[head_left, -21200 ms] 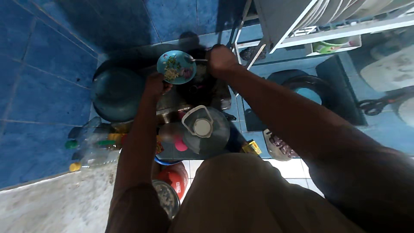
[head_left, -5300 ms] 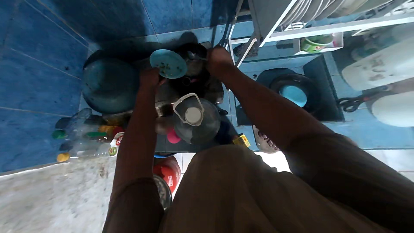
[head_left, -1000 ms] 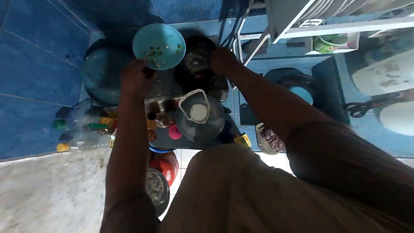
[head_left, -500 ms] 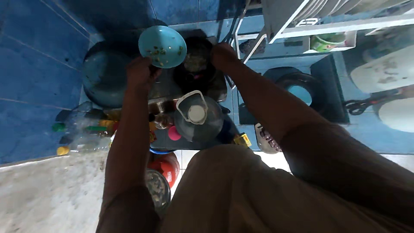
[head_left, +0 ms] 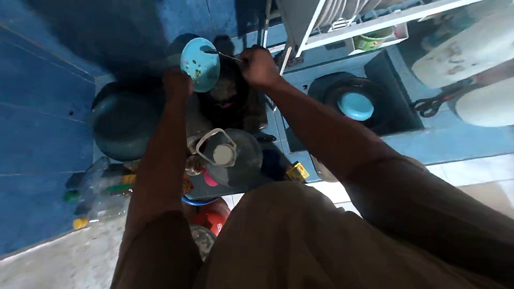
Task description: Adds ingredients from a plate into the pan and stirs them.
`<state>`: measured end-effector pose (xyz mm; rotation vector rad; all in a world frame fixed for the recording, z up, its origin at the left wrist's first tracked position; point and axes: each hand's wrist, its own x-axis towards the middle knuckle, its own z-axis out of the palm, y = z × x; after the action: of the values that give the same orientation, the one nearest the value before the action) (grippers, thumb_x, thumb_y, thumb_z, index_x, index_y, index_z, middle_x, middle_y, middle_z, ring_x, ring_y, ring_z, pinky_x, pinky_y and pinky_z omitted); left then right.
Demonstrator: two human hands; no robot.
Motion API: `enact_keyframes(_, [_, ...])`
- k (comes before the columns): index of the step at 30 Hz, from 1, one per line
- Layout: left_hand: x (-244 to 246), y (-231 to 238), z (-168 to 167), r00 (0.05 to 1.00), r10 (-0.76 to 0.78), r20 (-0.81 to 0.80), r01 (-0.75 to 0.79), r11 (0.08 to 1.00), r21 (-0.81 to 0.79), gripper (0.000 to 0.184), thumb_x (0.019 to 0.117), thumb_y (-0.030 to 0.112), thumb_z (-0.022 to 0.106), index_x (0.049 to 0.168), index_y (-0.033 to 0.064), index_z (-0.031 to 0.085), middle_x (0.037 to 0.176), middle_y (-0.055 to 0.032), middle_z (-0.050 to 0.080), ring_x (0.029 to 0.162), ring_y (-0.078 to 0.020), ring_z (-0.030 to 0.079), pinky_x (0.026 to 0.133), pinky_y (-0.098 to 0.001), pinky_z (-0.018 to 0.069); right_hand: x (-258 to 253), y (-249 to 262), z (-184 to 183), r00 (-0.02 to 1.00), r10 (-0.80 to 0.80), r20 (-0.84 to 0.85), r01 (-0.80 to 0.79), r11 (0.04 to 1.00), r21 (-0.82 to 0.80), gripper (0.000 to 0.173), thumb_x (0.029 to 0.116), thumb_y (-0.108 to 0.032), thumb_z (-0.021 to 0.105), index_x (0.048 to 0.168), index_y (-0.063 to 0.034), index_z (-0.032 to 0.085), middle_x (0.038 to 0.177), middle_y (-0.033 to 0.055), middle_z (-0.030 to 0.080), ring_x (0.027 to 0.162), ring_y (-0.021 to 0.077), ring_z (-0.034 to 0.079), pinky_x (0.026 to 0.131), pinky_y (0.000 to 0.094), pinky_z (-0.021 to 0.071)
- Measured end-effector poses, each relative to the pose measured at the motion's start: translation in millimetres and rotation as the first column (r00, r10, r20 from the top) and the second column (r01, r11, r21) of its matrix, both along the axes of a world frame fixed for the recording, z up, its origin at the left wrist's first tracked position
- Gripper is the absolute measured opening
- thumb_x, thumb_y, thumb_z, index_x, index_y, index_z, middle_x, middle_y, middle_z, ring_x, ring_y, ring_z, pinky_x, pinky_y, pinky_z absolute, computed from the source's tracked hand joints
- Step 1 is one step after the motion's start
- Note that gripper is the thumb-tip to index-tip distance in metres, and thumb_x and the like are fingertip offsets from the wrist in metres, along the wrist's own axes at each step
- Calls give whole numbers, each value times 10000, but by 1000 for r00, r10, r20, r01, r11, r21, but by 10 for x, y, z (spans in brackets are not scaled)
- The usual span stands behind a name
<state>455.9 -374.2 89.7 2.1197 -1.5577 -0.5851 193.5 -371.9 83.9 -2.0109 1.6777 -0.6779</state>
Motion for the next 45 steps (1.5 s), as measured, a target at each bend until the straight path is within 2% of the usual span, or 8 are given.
enact_keyframes(8, [-180, -137, -34, 949, -173, 264, 180, 984, -5, 328, 915, 176, 617, 1214, 73, 705, 1184, -183, 714, 1143, -369, 670, 973, -633, 514, 250, -186, -329, 985, 166, -45, -170, 981, -94, 235, 956, -187, 624, 1140, -181, 770, 1301, 130, 661, 1229, 307, 624, 1022, 531, 534])
enact_keyframes(20, [-130, -95, -62, 979, -119, 167, 137, 986, -97, 329, 958, 181, 532, 1218, 73, 703, 1191, -170, 712, 1149, -319, 672, 987, -583, 522, 160, -99, -393, 951, 176, -254, -197, 979, -60, 267, 997, -261, 602, 1227, -196, 721, 1474, 145, 542, 1252, 381, 609, 946, 621, 559])
enact_keyframes(25, [-99, -35, -17, 979, -69, 193, 102, 981, -168, 363, 989, 180, 492, 1283, 95, 687, 1212, -157, 715, 1150, -303, 682, 997, -551, 529, 65, 7, -272, 985, 34, -169, -63, 984, -166, 297, 1015, -198, 536, 1239, -170, 729, 1374, 125, 613, 1210, 315, 639, 954, 538, 572])
enact_keyframes(29, [-109, -17, 59, 976, 9, 216, 27, 986, -165, 418, 983, 158, 503, 1371, 106, 649, 1283, -149, 696, 1206, -293, 660, 1048, -520, 507, -4, -31, -344, 955, 62, -290, -87, 993, -76, 281, 993, -150, 543, 1210, -116, 718, 1400, 170, 587, 1215, 381, 630, 900, 604, 572])
enact_keyframes(32, [-86, 14, 73, 978, 27, 205, 8, 986, -168, 451, 985, 166, 509, 1420, 114, 615, 1300, -158, 687, 1217, -296, 657, 1052, -512, 509, -63, -31, -279, 987, 20, -157, -60, 965, -256, 272, 1014, -214, 538, 1167, -119, 742, 1269, 151, 640, 1137, 326, 660, 907, 531, 581])
enact_keyframes(36, [-67, 22, 65, 977, 8, 214, 36, 978, -203, 444, 978, 145, 508, 1405, 118, 628, 1292, -173, 687, 1213, -315, 656, 1046, -526, 505, -25, -137, -228, 998, -21, -61, -5, 918, -396, 270, 1001, -197, 546, 1171, -105, 735, 1201, 153, 640, 1087, 303, 659, 902, 467, 577])
enact_keyframes(40, [-64, 14, 111, 978, 26, 208, 21, 976, -217, 414, 960, 138, 524, 1349, 129, 665, 1251, -147, 708, 1179, -286, 676, 1021, -522, 524, 26, -90, -308, 977, 36, -209, -74, 982, -176, 319, 1023, -170, 504, 1270, -119, 700, 1357, 185, 584, 1195, 357, 632, 945, 544, 570])
enact_keyframes(45, [-25, 80, 109, 975, 4, 221, 46, 974, -221, 432, 972, 140, 508, 1383, 130, 640, 1280, -154, 693, 1206, -295, 659, 1037, -511, 514, 16, -86, -314, 997, 24, -69, -49, 923, -381, 283, 1016, -172, 524, 1201, -83, 718, 1235, 181, 627, 1103, 324, 659, 919, 475, 581])
